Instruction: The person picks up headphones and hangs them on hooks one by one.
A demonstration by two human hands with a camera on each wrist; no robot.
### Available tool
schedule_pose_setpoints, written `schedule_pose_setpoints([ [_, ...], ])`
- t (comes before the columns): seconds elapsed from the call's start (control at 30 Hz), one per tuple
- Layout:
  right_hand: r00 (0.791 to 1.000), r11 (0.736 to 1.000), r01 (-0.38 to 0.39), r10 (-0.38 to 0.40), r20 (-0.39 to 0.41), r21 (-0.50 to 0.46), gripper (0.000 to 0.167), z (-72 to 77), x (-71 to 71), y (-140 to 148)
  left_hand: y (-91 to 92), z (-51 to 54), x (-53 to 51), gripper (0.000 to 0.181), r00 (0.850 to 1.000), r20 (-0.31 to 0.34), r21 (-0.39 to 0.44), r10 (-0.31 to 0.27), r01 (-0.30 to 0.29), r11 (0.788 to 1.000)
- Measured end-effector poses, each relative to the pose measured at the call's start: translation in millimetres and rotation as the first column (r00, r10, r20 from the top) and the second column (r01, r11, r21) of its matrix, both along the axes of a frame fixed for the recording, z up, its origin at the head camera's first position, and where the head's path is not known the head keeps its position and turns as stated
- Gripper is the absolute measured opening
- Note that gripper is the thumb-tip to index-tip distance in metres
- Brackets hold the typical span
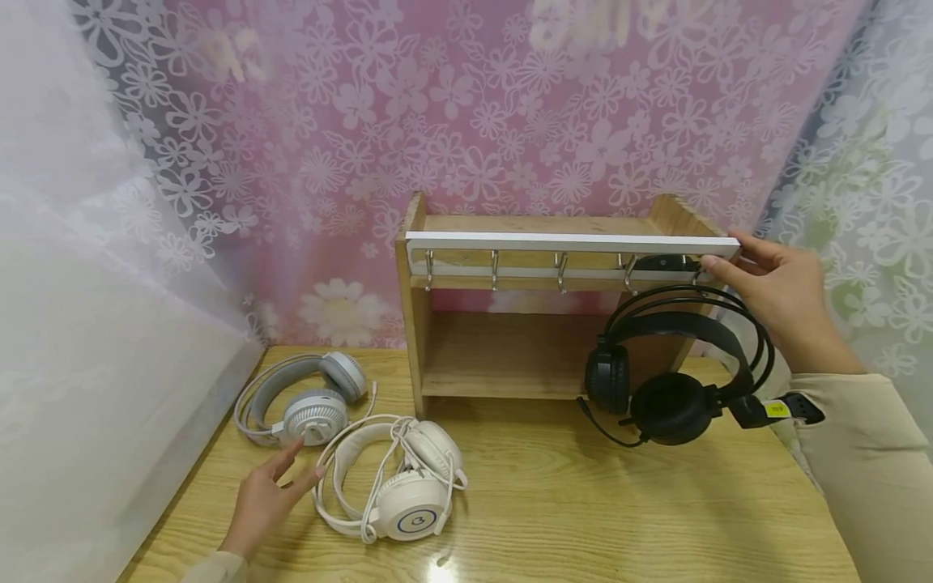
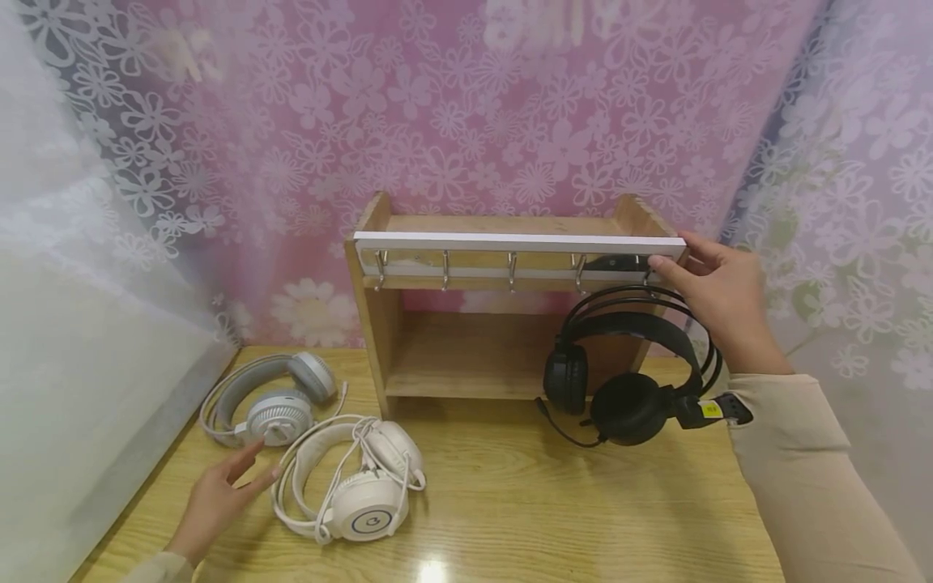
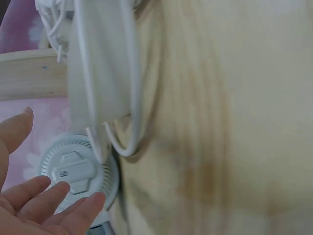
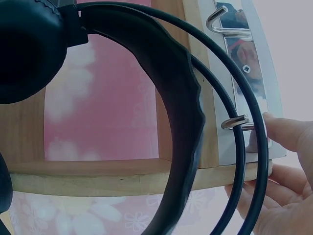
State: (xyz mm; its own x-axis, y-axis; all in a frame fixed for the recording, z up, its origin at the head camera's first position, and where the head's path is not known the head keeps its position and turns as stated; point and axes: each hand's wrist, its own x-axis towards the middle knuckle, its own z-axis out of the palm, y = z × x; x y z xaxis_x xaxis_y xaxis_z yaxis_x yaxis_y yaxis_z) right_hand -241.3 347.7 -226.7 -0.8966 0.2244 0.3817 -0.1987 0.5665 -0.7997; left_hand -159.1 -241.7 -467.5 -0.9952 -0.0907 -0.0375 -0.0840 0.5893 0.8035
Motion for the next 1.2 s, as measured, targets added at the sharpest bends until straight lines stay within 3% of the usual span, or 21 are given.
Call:
schedule_pose_setpoints([
  [0.2, 1.000, 0.999, 0.024, -0.024, 0.005, 0.032, 0.066, 0.0, -0.1, -0.7, 1.2, -14.7, 5.8, 0.085, 0.998, 0.062, 0.009, 0.021, -0.021, 1.000],
  [0.4, 1.000, 1.000, -0.005, 0.005, -0.011, 0.000, 0.066, -1.5, -0.5, 0.2, 3.5, -25.6, 12.1, 0.080, 0.997, 0.060, 0.046, 0.043, -0.046, 0.998],
  [0.7, 0.999, 1.000, -0.019, 0.019, -0.030, -0.010, 0.066, -1.8, -0.7, 0.0, 7.6, -34.7, 22.0, 0.080, 0.996, 0.074, 0.063, 0.053, -0.057, 0.996],
  [1.2, 0.999, 1.000, -0.020, 0.019, -0.029, -0.023, 0.066, -1.4, 0.2, -2.2, 15.5, -38.6, 22.6, 0.070, 0.994, 0.069, 0.202, 0.087, -0.099, 0.974],
])
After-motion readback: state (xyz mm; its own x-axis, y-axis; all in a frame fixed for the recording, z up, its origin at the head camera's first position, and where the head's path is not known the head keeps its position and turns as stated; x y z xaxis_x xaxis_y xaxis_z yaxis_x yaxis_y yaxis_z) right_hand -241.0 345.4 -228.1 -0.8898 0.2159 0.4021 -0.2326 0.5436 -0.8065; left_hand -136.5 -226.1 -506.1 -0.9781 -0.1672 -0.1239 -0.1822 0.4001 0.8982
